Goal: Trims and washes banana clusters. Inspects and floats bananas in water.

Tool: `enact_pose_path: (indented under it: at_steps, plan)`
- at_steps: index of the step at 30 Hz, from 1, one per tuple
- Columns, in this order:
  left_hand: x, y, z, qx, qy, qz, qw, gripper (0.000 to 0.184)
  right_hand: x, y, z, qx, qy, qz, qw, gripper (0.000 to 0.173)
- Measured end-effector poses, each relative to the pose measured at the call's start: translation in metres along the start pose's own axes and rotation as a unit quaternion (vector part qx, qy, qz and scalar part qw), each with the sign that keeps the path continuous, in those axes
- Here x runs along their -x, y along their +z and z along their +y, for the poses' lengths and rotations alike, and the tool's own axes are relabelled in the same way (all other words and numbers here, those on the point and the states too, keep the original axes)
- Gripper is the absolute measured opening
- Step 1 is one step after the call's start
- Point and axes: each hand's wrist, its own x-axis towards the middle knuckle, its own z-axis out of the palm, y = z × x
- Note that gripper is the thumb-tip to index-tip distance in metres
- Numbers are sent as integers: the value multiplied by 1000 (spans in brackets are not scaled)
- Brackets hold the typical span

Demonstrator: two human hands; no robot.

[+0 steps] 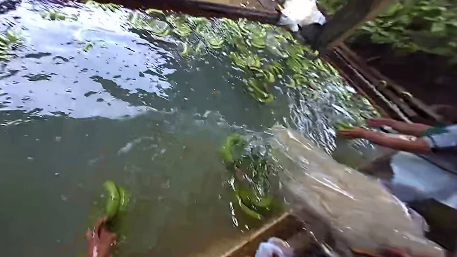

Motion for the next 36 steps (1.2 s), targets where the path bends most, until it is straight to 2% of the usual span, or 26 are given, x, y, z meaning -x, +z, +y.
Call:
enact_pose_path:
  at_steps: [1, 2, 3, 4, 5, 6, 8, 10, 11, 13, 14, 15, 16, 17, 19, 20, 22, 24, 26, 28, 30, 33, 36]
  plan:
    - [-1, 7, 3, -74, 21, -13, 997, 65, 0, -25, 12, 47, 11, 68, 997, 18]
    - [0, 12, 5, -146, 40, -30, 988, 56, -3, -49, 26, 79, 30, 116, 990, 24]
    - [0, 14, 5, -202, 64, -47, 976, 47, -2, -70, 38, 88, 46, 124, 987, 35]
    - [-1, 14, 2, -246, 98, -59, 962, 41, 1, -77, 49, 104, 57, 135, 984, 36]
    - [1, 11, -3, -281, 140, -67, 947, 37, 6, -73, 59, 126, 69, 145, 979, 26]
    - [6, 3, -8, -298, 180, -68, 935, 35, 15, -62, 66, 153, 86, 123, 977, 23]
    - [21, -18, -18, -273, 248, 2, 929, 38, 36, -30, 81, 204, 112, 16, 972, 25]
    - [39, -29, -28, -205, 230, 113, 945, 35, 61, 13, 95, 295, 106, -119, 942, 25]
    - [46, -29, -32, -161, 182, 146, 959, 48, 79, 37, 101, 344, 91, -202, 912, 28]
    - [58, -24, -34, 34, -9, 140, 990, 88, 113, 77, 122, 440, 37, -382, 812, 37]
    - [61, -19, -35, 160, -122, 117, 973, 88, 132, 95, 134, 474, 11, -464, 748, 41]
    - [61, -13, -37, 268, -221, 105, 932, 76, 153, 111, 148, 496, -1, -535, 684, 42]
    - [58, -10, -40, 340, -288, 88, 891, 62, 177, 126, 163, 508, -7, -593, 625, 43]
    - [53, -9, -43, 384, -325, 73, 861, 57, 204, 140, 176, 517, -8, -637, 572, 44]
    - [36, -12, -45, 432, -327, 90, 836, 51, 263, 165, 200, 523, -39, -696, 491, 52]
    - [31, -15, -45, 447, -303, 105, 835, 57, 292, 175, 207, 524, -60, -716, 457, 58]
    - [28, -21, -45, 459, -235, 103, 851, 80, 346, 193, 221, 509, -123, -747, 410, 74]
    - [28, -24, -37, 432, -171, 104, 879, 97, 390, 206, 236, 485, -185, -758, 394, 92]
    - [28, -24, -21, 388, -142, 133, 901, 97, 423, 218, 250, 472, -218, -766, 379, 108]
    - [27, -24, -6, 346, -132, 146, 917, 94, 445, 229, 263, 478, -237, -767, 356, 115]
    - [24, -25, 6, 318, -134, 150, 927, 91, 456, 236, 274, 486, -250, -767, 337, 114]
    - [22, -23, 19, 287, -148, 155, 934, 89, 459, 242, 281, 488, -267, -768, 318, 105]
    - [20, -21, 28, 274, -146, 160, 937, 93, 452, 245, 280, 485, -276, -762, 328, 99]
